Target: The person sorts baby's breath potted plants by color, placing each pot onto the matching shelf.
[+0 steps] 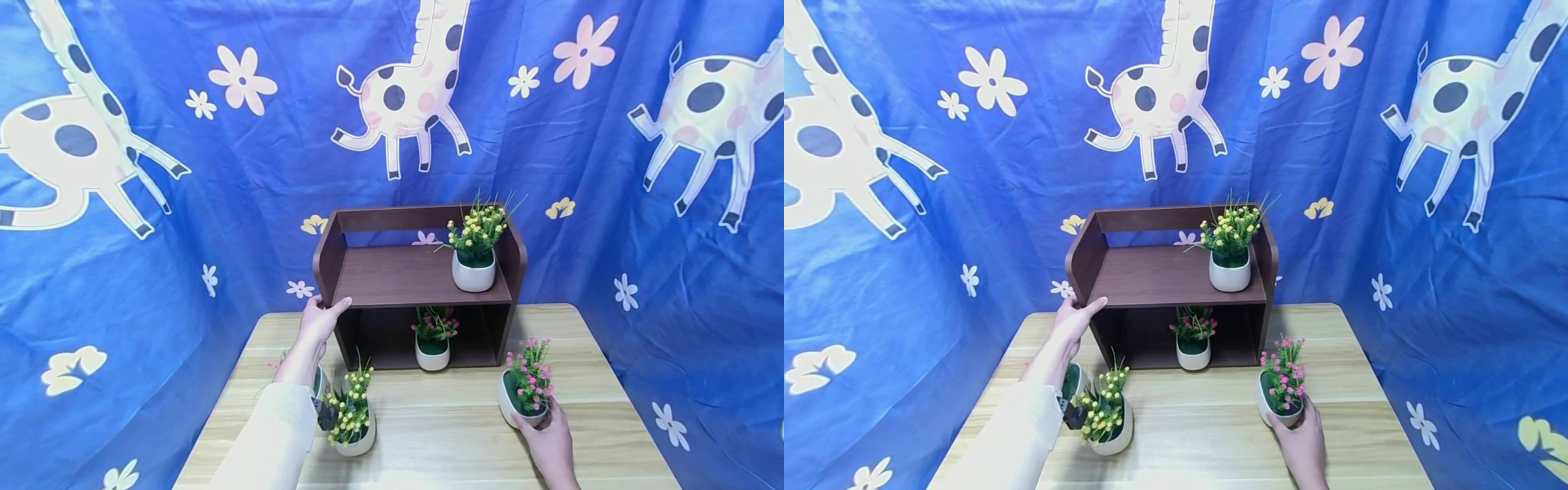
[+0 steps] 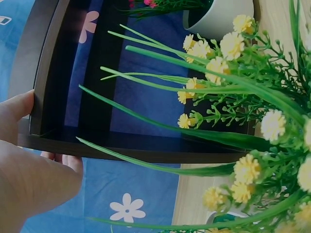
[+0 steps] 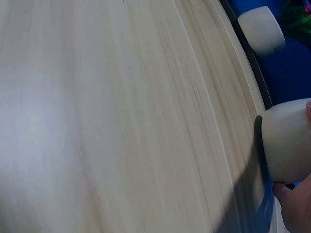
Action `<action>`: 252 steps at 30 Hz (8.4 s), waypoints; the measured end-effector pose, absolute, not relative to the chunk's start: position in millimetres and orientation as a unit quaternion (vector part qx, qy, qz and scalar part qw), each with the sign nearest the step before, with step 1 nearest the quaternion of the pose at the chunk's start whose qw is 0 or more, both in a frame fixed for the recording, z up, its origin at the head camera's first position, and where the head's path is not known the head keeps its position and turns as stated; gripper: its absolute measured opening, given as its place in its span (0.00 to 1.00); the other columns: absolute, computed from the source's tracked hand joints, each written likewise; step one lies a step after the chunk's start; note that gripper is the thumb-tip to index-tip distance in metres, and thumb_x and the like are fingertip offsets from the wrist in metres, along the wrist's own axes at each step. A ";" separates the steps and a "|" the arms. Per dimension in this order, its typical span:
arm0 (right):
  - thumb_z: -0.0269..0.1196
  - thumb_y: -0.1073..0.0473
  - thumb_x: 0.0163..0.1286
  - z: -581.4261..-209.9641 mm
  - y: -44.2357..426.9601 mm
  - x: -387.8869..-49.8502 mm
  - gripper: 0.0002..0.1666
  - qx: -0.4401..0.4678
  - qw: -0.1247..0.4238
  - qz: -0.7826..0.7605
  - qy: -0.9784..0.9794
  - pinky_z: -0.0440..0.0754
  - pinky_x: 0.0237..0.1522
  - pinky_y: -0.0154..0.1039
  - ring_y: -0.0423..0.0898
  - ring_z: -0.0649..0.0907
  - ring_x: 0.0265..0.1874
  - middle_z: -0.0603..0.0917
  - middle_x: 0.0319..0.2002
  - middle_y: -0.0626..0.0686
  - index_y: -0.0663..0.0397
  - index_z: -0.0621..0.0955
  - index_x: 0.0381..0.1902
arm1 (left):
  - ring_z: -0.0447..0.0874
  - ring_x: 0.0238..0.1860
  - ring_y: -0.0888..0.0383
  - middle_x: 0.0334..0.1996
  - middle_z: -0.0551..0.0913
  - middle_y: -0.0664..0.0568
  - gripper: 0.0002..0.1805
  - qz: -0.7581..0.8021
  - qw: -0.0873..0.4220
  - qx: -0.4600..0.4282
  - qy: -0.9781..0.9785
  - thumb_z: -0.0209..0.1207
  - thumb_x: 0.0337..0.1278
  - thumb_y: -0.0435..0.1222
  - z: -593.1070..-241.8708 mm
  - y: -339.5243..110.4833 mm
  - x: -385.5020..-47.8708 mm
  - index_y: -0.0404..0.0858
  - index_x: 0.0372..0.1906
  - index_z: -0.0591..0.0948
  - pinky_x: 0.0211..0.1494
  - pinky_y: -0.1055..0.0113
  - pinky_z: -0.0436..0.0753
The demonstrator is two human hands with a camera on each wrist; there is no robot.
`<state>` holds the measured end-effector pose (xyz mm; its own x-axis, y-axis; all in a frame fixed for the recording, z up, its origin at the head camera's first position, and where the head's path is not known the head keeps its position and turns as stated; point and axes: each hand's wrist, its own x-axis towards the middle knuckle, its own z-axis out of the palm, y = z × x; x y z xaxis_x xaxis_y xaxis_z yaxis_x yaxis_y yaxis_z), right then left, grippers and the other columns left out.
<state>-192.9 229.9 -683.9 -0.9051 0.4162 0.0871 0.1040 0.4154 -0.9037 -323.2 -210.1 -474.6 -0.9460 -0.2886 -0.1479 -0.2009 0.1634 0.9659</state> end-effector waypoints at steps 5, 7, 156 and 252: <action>0.83 0.56 0.60 -684.0 219.2 -194.2 0.56 -0.154 0.145 0.513 -0.832 0.77 0.71 0.42 0.70 0.81 0.69 0.75 0.71 0.76 0.72 0.67 0.78 | 0.64 0.83 0.38 0.82 0.65 0.31 0.48 -0.627 0.037 0.159 -0.762 0.69 0.71 0.45 -475.8 -210.0 -323.4 0.28 0.82 0.58 0.90 0.46 0.61; 0.83 0.57 0.59 -684.6 214.6 -195.4 0.56 -0.151 0.149 0.518 -0.829 0.78 0.64 0.27 0.69 0.83 0.67 0.77 0.70 0.76 0.72 0.67 0.77 | 0.64 0.83 0.38 0.82 0.65 0.31 0.47 -0.626 0.038 0.160 -0.762 0.69 0.71 0.45 -476.1 -210.1 -323.4 0.29 0.82 0.58 0.90 0.45 0.61; 0.67 0.45 0.76 -648.4 129.0 -311.6 0.49 -0.200 0.078 0.513 -0.831 0.79 0.66 0.71 0.77 0.79 0.68 0.76 0.70 0.80 0.58 0.59 0.83 | 0.64 0.83 0.38 0.82 0.64 0.33 0.50 -0.625 0.024 0.164 -0.763 0.70 0.69 0.49 -478.0 -213.0 -323.6 0.31 0.83 0.58 0.89 0.44 0.62; 0.81 0.56 0.56 -677.7 11.9 -157.4 0.61 0.030 -0.046 0.534 -0.844 0.77 0.71 0.73 0.70 0.73 0.72 0.65 0.75 0.66 0.58 0.63 0.83 | 0.63 0.84 0.38 0.82 0.64 0.31 0.48 -0.624 0.040 0.161 -0.764 0.69 0.71 0.48 -477.1 -210.8 -320.8 0.31 0.82 0.58 0.90 0.45 0.62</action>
